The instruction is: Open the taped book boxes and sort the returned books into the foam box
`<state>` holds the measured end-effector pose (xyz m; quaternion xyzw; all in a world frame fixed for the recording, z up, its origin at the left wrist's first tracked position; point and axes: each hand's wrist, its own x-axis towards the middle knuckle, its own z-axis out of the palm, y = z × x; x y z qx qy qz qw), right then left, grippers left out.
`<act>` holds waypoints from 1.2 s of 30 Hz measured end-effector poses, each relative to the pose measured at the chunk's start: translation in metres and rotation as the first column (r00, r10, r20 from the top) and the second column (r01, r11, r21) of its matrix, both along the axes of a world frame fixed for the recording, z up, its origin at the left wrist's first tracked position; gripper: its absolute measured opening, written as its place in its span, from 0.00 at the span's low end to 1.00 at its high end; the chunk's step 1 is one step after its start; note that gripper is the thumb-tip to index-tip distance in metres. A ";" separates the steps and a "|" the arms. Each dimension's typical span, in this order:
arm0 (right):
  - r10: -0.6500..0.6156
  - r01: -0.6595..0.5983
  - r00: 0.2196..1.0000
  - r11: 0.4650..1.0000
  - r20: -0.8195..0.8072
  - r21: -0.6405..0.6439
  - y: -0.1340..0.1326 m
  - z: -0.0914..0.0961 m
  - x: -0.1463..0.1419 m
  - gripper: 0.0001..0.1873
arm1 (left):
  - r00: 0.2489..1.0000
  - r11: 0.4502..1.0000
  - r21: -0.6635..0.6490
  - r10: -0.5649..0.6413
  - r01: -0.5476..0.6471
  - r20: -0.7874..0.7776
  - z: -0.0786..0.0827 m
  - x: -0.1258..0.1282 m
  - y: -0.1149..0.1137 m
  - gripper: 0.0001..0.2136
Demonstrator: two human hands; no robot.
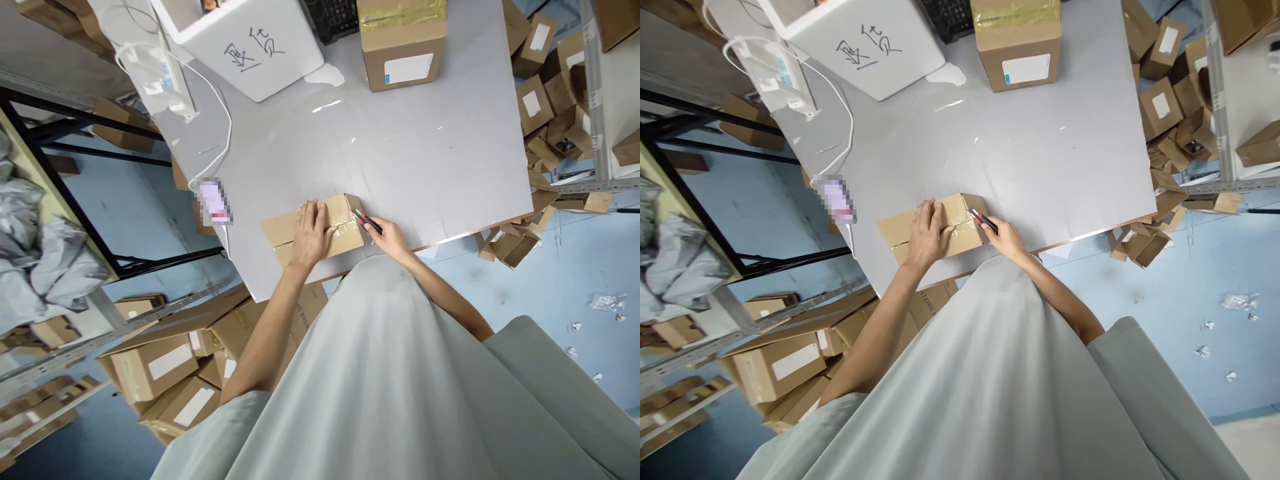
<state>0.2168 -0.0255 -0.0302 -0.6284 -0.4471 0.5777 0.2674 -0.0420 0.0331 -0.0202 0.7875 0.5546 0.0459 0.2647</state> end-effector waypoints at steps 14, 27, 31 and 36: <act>0.375 -0.371 0.766 0.921 0.522 -0.117 0.044 0.057 -0.002 0.17 | 0.997 0.998 0.019 0.057 -0.058 0.049 -0.009 0.005 -0.008 0.40; 0.393 -0.310 0.775 0.919 0.494 -0.245 0.011 0.093 0.001 0.17 | 0.995 1.000 -0.005 0.018 -0.018 0.101 -0.010 0.013 -0.018 0.38; 0.479 -0.366 0.684 0.878 0.550 -0.310 -0.005 0.109 -0.001 0.20 | 0.993 1.000 0.000 -0.001 0.001 0.115 -0.011 0.013 -0.020 0.38; 0.563 -0.403 0.606 0.826 0.562 -0.394 -0.033 0.118 -0.005 0.21 | 0.993 1.000 0.018 -0.010 0.008 0.114 -0.010 0.015 -0.019 0.37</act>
